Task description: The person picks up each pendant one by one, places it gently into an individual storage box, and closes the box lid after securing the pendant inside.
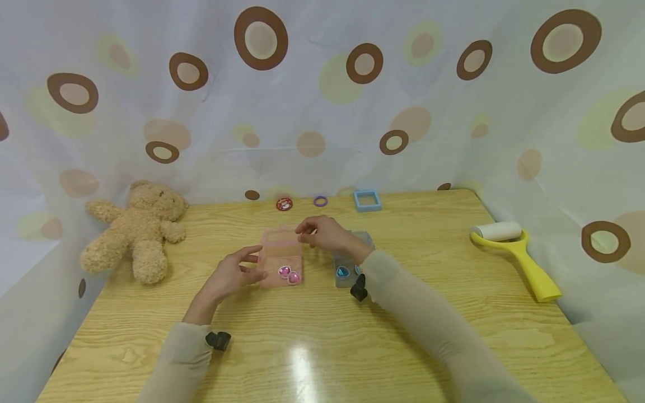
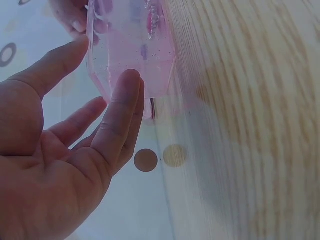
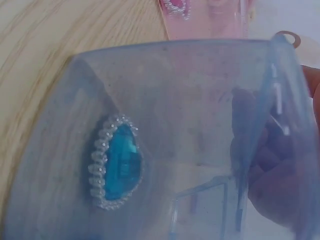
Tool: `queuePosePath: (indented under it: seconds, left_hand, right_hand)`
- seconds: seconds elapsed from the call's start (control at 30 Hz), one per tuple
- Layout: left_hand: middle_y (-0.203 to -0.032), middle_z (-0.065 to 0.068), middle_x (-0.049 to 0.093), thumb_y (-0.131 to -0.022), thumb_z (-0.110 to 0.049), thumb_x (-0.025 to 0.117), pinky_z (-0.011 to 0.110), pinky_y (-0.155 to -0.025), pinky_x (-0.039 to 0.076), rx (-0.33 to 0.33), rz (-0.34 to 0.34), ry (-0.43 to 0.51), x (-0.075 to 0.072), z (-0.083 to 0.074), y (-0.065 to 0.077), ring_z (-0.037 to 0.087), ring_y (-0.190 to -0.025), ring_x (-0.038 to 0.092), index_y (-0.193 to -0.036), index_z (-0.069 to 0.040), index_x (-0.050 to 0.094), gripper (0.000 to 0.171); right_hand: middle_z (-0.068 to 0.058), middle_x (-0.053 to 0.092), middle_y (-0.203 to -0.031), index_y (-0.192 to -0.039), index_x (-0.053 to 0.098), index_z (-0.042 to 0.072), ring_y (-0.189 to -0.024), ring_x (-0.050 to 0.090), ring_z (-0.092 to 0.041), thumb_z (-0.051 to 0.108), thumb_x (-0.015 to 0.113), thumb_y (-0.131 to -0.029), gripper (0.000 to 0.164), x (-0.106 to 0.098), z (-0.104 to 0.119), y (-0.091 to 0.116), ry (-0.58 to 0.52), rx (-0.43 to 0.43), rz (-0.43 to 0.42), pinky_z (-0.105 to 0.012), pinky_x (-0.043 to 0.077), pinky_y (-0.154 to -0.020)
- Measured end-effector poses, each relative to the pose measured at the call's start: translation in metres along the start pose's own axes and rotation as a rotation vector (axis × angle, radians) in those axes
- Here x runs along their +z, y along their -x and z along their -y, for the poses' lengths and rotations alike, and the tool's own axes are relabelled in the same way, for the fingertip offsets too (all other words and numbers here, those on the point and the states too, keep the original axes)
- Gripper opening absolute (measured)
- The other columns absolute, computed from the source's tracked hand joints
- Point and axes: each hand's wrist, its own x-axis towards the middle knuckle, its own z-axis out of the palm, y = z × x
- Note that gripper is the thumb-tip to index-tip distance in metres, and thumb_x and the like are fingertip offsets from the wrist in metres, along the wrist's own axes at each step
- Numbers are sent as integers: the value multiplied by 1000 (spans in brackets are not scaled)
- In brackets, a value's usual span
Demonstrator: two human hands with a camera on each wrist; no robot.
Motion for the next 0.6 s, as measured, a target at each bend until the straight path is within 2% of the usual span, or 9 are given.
queuePosePath:
  seconds: [0.13,0.3,0.6]
  left_hand:
    - [-142,26,52,-94,-21,70,43,-87,58,3,-2,4,0,1,0,42,-117,61,-154,-9,38,69]
    - [-142,26,52,-94,-21,71,43,-88,58,8,-2,8,-1,1,-1,42,-118,61,-153,-8,38,69]
    - [-142,25,53,-94,-22,71,44,-88,57,10,-2,-5,0,3,-2,41,-118,61,-154,-9,38,70]
  right_hand:
    - [-4,68,-101,-125,66,9,-85,69,-27,25,62,-99,30,0,-1,-2,19,-5,3,-28,51,-66]
    - [-3,69,-101,-124,66,8,-81,69,-22,25,61,-99,31,-1,-1,-5,40,15,9,-27,52,-67]
    - [-6,72,-106,-128,64,10,-86,70,-23,29,61,-99,34,0,-2,-6,24,82,76,-27,52,-70]
